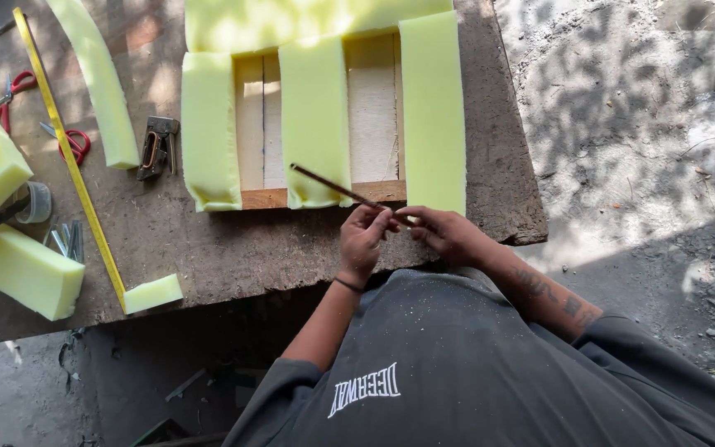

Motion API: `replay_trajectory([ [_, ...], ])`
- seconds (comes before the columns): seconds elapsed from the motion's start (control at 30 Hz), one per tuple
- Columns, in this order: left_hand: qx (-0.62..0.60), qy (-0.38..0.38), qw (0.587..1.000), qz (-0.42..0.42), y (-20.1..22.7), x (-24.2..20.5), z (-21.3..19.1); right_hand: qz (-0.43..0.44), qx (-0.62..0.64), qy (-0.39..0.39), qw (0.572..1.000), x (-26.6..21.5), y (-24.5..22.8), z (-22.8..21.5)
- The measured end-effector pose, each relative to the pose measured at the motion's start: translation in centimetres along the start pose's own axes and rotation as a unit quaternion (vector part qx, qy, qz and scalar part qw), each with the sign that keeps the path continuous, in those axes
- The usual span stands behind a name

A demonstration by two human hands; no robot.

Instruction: Trimming excess foam from a wooden furniture frame using scissors after securing it with a staple gun.

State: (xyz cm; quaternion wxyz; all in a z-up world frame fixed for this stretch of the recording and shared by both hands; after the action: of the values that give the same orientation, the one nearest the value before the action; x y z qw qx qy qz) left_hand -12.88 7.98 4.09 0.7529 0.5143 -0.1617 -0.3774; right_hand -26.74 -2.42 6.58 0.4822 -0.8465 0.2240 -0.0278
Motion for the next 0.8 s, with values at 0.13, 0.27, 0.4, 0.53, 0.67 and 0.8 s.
replay_trajectory([
  [0.13,-0.022,-0.020,0.999,-0.028,-2.2,1.0,1.2,0.014,0.064,0.054,0.996,0.2,4.1,-1.7],
  [0.27,0.021,-0.039,0.993,-0.113,-5.1,0.2,-0.8,0.045,0.037,0.066,0.996,-0.7,6.3,-4.1],
  [0.4,0.152,-0.035,0.972,-0.175,-9.6,-0.9,-5.5,0.019,-0.030,0.100,0.994,-1.2,7.1,-6.1],
  [0.53,0.271,-0.036,0.943,-0.189,-11.4,-2.0,-7.8,-0.020,-0.174,0.108,0.979,-0.9,8.5,-7.2],
  [0.67,0.275,-0.074,0.947,-0.145,-12.5,-2.4,-6.9,-0.039,-0.256,0.108,0.960,0.1,10.5,-5.9],
  [0.8,0.319,-0.155,0.928,-0.112,-10.3,-2.1,-3.2,-0.062,-0.290,0.116,0.948,1.4,11.6,-3.8],
])
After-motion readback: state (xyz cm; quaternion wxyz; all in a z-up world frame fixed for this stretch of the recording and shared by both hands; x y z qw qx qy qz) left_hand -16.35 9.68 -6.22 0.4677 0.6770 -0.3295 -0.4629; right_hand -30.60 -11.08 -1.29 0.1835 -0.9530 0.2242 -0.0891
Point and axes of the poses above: each hand's wrist, its own x-axis towards the middle knuckle, its own z-axis out of the palm, y = z × x, the point moved 6 cm from there along x, towards the middle knuckle, and after that the axes turned 15 degrees about -x, right-handed, at the moved point
